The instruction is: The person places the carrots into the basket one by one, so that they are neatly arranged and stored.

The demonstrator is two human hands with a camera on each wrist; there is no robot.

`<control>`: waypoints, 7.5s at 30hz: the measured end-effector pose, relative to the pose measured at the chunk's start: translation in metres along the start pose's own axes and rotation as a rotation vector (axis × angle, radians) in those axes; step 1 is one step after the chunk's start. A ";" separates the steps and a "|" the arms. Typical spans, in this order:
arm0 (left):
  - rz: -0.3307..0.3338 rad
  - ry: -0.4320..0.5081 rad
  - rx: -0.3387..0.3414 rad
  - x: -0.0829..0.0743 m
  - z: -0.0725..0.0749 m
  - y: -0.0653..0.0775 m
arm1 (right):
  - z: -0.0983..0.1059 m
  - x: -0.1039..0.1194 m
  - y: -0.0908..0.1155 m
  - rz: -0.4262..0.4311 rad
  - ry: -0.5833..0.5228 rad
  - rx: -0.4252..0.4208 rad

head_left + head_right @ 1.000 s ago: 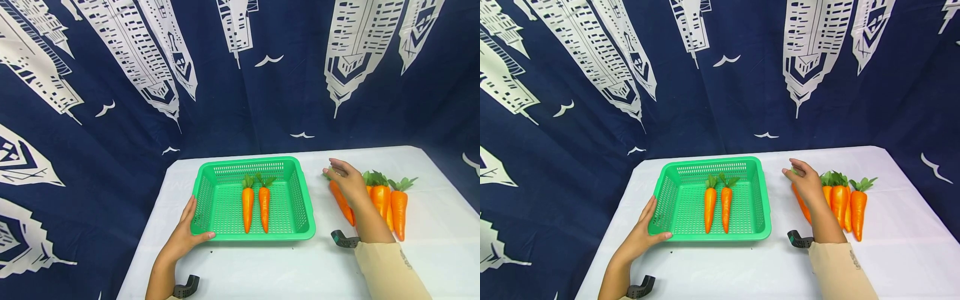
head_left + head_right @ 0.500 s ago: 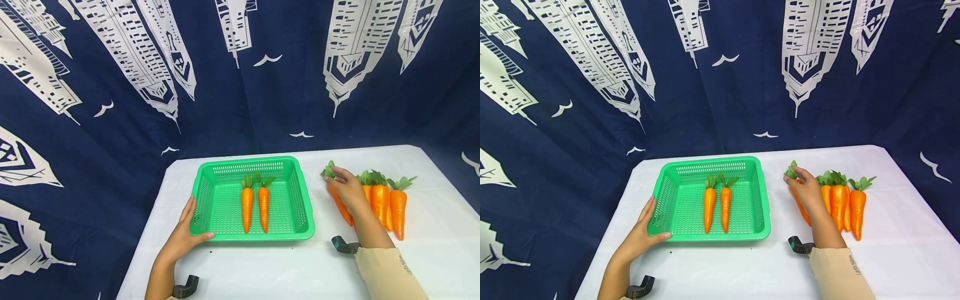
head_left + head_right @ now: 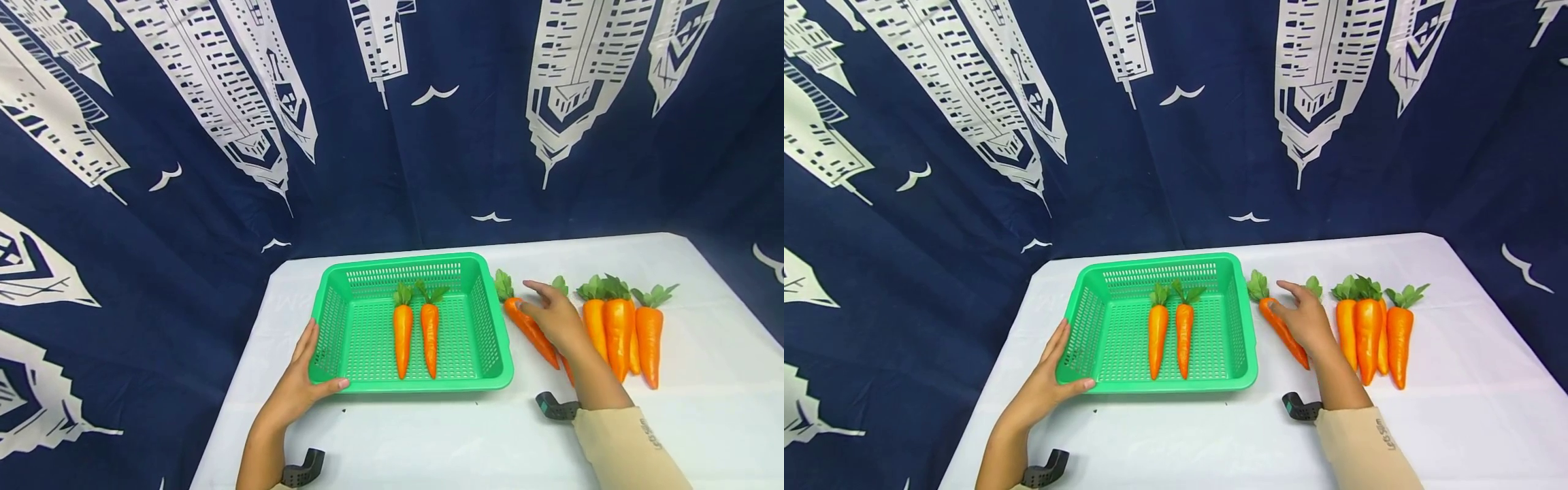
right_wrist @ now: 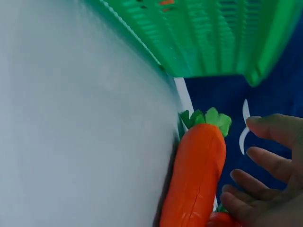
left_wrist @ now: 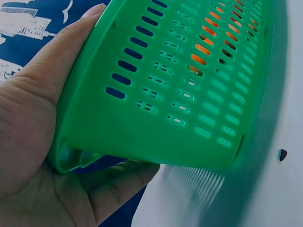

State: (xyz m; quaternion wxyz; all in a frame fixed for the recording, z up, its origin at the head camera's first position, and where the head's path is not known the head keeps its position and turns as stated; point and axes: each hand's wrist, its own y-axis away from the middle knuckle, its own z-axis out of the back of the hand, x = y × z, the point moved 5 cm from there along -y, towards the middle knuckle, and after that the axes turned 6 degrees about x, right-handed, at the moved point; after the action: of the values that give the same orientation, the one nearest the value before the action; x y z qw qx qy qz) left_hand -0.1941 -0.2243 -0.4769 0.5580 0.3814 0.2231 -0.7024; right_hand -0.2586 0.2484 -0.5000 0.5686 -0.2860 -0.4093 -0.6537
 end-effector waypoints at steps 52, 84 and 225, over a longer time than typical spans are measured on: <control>-0.003 0.019 -0.004 0.002 0.001 -0.001 | 0.026 0.067 0.005 0.158 -0.033 -0.074; 0.008 0.020 -0.001 0.002 0.000 0.000 | -0.026 0.160 -0.009 0.416 -0.159 0.114; -0.001 0.014 -0.003 0.002 0.001 0.000 | 0.032 0.014 0.027 -0.046 -0.161 -0.180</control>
State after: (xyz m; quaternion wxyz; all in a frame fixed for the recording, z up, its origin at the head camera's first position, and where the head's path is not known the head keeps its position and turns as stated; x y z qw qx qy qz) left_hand -0.1950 -0.2262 -0.4781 0.5567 0.3852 0.2285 -0.6997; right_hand -0.2382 0.2682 -0.4666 0.4907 -0.3779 -0.3998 -0.6757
